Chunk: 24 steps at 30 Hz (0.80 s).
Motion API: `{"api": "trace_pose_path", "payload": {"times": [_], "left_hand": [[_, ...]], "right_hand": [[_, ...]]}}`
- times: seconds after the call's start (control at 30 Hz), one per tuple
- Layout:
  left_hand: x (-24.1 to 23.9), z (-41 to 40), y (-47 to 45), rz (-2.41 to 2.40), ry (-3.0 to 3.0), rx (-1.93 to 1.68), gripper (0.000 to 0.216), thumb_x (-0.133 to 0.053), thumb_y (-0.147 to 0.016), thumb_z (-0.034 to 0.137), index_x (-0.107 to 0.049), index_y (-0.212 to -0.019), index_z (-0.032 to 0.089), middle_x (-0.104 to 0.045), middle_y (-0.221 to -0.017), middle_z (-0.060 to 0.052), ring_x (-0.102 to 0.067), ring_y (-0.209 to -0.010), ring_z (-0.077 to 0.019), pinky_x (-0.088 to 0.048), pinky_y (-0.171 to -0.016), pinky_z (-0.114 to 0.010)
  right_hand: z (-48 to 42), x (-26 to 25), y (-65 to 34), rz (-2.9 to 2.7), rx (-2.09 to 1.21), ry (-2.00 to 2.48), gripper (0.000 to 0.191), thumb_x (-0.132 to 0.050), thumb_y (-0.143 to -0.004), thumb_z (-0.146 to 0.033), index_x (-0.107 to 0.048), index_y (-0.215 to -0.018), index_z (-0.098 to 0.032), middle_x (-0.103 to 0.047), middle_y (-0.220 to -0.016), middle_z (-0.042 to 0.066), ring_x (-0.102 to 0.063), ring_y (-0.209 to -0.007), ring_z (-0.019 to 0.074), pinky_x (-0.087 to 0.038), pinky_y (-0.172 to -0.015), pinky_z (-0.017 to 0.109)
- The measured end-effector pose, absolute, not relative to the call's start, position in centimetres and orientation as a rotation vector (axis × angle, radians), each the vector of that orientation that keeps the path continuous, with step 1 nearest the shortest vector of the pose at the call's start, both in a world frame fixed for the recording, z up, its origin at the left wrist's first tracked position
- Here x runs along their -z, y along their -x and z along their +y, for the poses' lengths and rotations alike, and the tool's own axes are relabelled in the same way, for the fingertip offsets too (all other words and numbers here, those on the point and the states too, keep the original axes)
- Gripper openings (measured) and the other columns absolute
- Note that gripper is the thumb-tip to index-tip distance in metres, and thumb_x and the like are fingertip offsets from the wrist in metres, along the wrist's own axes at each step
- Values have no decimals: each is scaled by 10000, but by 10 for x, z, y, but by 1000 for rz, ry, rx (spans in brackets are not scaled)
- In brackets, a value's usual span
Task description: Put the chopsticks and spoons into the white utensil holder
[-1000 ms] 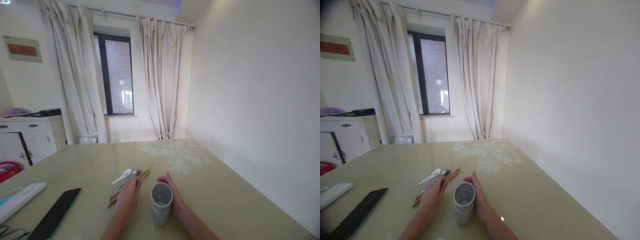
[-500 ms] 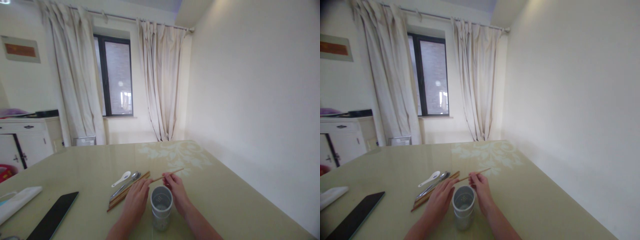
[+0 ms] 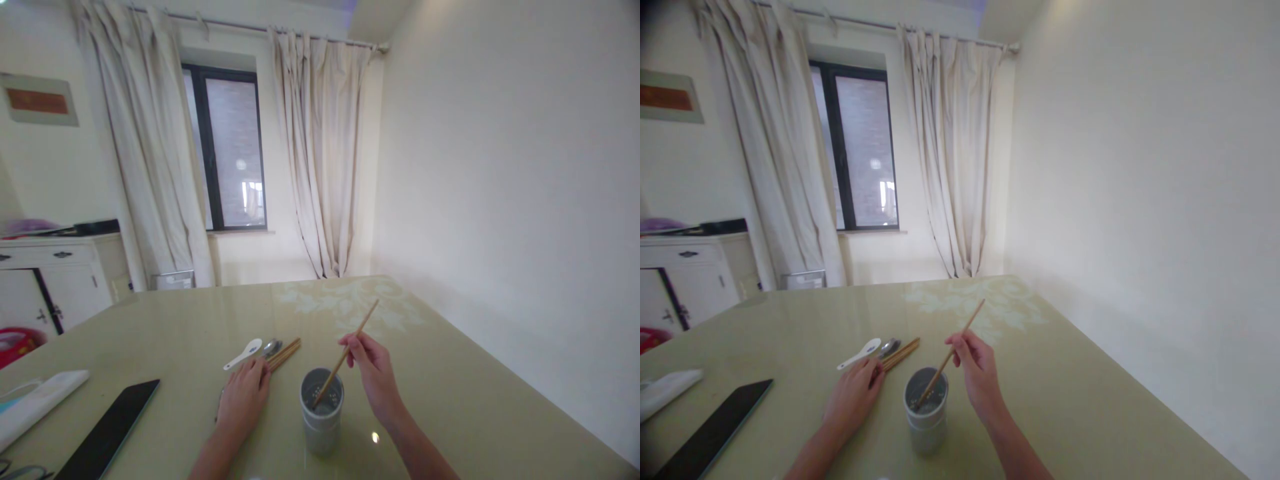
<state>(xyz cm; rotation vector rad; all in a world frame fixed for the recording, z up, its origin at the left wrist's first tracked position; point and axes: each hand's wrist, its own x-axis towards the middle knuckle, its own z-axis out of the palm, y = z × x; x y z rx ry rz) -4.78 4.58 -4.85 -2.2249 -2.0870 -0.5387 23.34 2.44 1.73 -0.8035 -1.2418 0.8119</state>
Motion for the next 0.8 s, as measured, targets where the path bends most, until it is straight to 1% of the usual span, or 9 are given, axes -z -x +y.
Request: {"api": "trace_pose_path", "payload": {"times": [0.1, 0.2, 0.27, 0.33, 0.43, 0.53, 0.6, 0.7, 0.8], "left_hand": [[46, 43, 49, -2134, 2259, 502, 254, -445, -1036, 275, -693, -989, 244, -774, -1060, -66, -732, -1065, -245, -509, -928, -348], [46, 40, 50, -2207, 2235, 459, 252, -442, -1037, 294, -687, -1008, 247, -786, -1038, -68, -751, -1040, -254, -514, -910, -354], [46, 38, 50, -2211, 2234, 469, 259, -434, -1031, 297, -683, -978, 247, -786, -1033, -75, -753, -1023, -262, -517, -905, -364], [46, 37, 47, -2161, 2259, 581, 260, -438, -1018, 312, -677, -937, 250, -777, -1047, -81, -742, -1034, -266, -518, -918, -370], [43, 36, 36, -2088, 2314, 966, 280, -432, -1013, 391, -653, -913, 250, -762, -1024, -77, -731, -994, -254, -532, -886, -360], [41, 32, 17, -2079, 2412, 1375, 369, -405, -1021, 525, -632, -948, 244, -736, -840, -36, -714, -780, -235, -544, -752, -345], [40, 28, 5, -2034, 2502, 1526, 386, -431, -1009, 561, -643, -973, 241, -726, -783, -19, -692, -700, -226, -537, -700, -338], [37, 19, -9, -1903, 2672, 1580, 325, -477, -1000, 486, -681, -989, 233, -775, -890, -51, -712, -760, -224, -548, -724, -330], [36, 14, -15, -1841, 2788, 1576, 308, -471, -1003, 403, -717, -1047, 224, -802, -987, -79, -738, -859, -228, -570, -775, -322]], "right_hand": [[20, -15, -223, -1308, -956, 795, 506, -797, -847, -692, -840, -886, -189, -601, -647, -1, -535, -602, 150, -426, -575, 270], [20, -13, -219, -1288, -1039, 806, 476, -870, -785, -655, -845, -913, -197, -684, -701, 20, -582, -632, 161, -455, -603, 275], [23, -11, -218, -1268, -1047, 821, 490, -881, -764, -659, -852, -933, -200, -742, -761, 48, -627, -667, 181, -466, -611, 281], [26, -8, -219, -1253, -1047, 831, 528, -839, -789, -696, -861, -957, -196, -786, -836, 85, -667, -707, 204, -473, -608, 285], [31, 1, -218, -1188, -1064, 866, 586, -761, -831, -746, -866, -979, -188, -809, -901, 118, -700, -756, 223, -485, -615, 286], [36, 16, -214, -1132, -1124, 956, 578, -797, -784, -749, -858, -916, -190, -797, -853, 92, -693, -755, 219, -480, -617, 277], [38, 25, -208, -1139, -1211, 968, 554, -853, -725, -729, -836, -834, -186, -774, -785, 59, -677, -726, 210, -471, -621, 276], [40, 35, -200, -1144, -1350, 923, 547, -901, -667, -707, -794, -761, -179, -741, -704, 23, -663, -679, 200, -476, -648, 287], [40, 36, -197, -1147, -1366, 919, 546, -901, -679, -700, -774, -756, -175, -728, -682, 15, -669, -677, 202, -481, -662, 291]]}}
